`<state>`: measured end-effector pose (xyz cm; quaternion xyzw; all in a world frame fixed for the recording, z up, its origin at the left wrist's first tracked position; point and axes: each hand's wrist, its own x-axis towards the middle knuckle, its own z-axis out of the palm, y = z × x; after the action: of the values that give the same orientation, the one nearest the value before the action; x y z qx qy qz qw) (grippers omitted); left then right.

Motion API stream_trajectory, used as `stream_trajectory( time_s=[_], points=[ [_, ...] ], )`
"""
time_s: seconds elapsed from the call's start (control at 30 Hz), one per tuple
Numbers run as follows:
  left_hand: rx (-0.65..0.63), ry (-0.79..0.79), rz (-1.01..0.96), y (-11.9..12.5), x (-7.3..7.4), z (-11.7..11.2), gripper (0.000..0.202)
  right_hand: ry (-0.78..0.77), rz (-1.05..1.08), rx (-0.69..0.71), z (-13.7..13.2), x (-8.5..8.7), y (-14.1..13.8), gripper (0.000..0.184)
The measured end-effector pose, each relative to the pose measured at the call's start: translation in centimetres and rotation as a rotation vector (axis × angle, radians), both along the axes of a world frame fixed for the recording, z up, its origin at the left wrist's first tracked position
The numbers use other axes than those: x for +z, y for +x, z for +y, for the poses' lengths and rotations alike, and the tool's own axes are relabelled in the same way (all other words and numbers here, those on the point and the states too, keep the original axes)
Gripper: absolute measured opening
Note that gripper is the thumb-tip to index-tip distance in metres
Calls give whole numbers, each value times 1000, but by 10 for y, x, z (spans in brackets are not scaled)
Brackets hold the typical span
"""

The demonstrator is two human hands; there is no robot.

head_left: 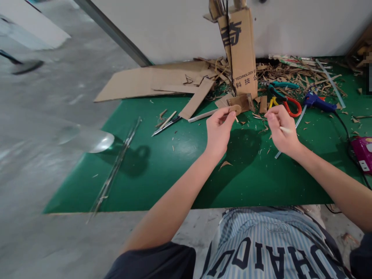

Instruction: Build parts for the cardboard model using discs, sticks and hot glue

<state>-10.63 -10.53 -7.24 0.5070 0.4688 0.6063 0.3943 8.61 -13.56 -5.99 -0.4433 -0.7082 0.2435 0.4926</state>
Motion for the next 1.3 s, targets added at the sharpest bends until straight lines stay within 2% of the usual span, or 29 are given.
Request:
stream_trajectory(
  time_s=[0.13,0.2,0.3,0.37,0.63,0.83,1.0,1.17,1.3],
  points=[
    [-60,-54,-64,0,0,-2,10,13,-463,-9,-3,18,1,49],
    [-56,-98,-100,0,0,-2,10,-17,-663,-27,-4,23,-1,44],
    [-37,-129,-114,0,-1,-2,9,-81,-888,-86,-4,23,-6,46],
    [-38,-126,-94,0,-1,-1,9,-105,-958,-86,-2,19,-8,46],
    [-18,-117,60,4,-1,-5,9,-89,-1055,-62,-3,12,-8,52],
    [-42,-63,159,3,-8,-3,12,-163,-1064,-35,-2,11,-8,53],
    [-67,12,303,2,-12,-3,14,-183,-1007,-8,0,8,-6,46],
    [-74,17,351,1,-13,-2,18,-204,-818,-32,1,12,-1,32],
    [-82,25,373,2,-16,-3,18,-202,-803,-31,2,14,2,22]
  ],
)
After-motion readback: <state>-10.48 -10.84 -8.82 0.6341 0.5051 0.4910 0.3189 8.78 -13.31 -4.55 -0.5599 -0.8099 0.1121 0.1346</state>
